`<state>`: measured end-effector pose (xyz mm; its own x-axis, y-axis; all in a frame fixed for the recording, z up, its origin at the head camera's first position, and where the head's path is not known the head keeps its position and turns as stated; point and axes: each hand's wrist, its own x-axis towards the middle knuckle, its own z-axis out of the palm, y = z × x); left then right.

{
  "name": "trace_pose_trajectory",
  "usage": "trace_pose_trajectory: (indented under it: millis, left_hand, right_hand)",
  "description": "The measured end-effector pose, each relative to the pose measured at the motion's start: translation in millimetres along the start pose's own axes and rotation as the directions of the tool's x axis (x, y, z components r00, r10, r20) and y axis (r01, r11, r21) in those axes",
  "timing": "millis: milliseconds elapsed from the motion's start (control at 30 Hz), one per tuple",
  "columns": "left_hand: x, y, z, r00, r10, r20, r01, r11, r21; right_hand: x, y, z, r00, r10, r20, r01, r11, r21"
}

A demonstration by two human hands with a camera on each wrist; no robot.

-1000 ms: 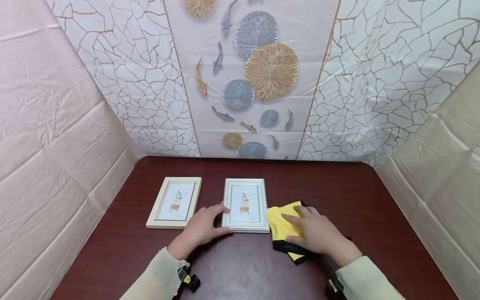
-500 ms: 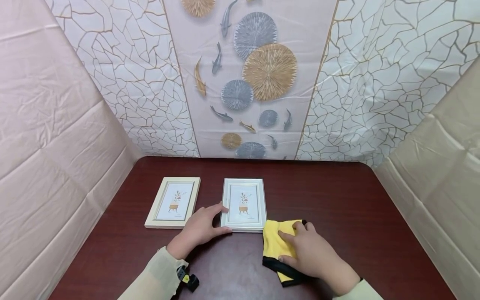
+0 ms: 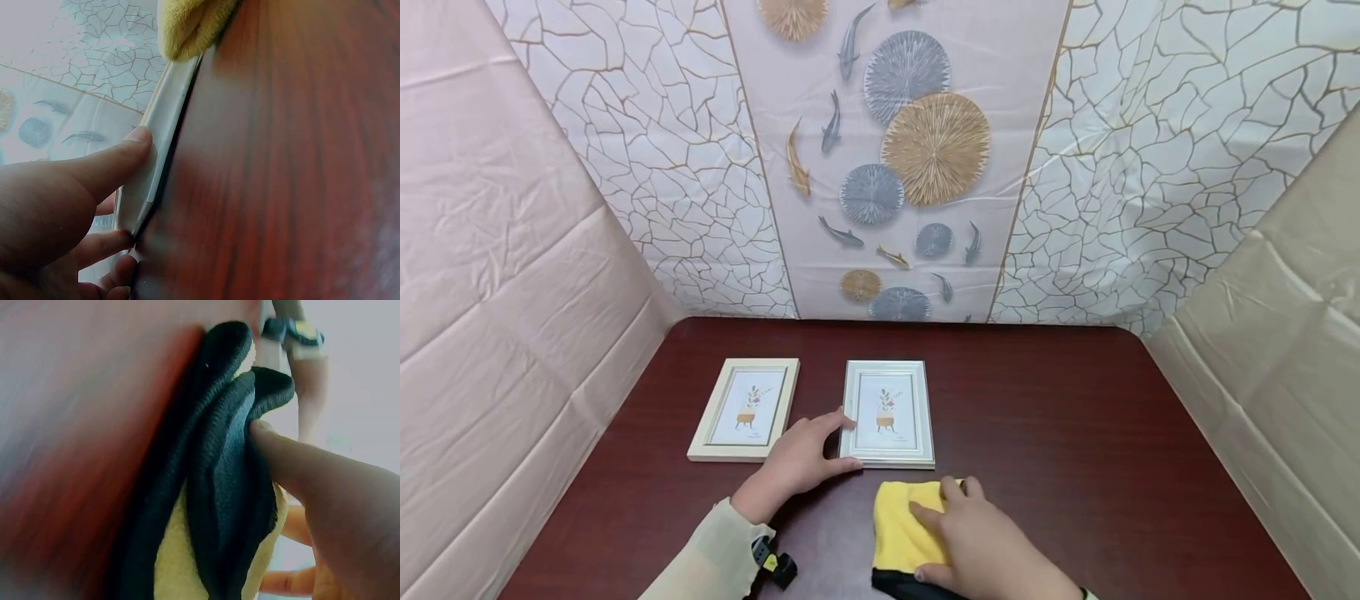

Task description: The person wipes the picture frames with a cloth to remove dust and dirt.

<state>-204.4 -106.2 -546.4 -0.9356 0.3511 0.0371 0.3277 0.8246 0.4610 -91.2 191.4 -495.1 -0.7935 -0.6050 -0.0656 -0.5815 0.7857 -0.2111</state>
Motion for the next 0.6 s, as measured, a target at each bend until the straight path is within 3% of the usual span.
trace_pose_trajectory:
  millis: [367, 600]
  left_hand:
    - [-0.1, -0.1, -1.4, 1.000, -0.017, 0.021, 0.017, 1.000, 0.000]
    - [-0.2, 3.2, -0.8, 0.999, -0.020, 0.034, 0.020, 1.000, 0.000]
  right_hand:
    - [49.4, -56, 9, 0.998, 0.052, 0.045, -0.051, 0.998, -0.029]
    - [69.5, -71, 9, 0.998, 0.055, 0.016, -0.053, 0.994, -0.091]
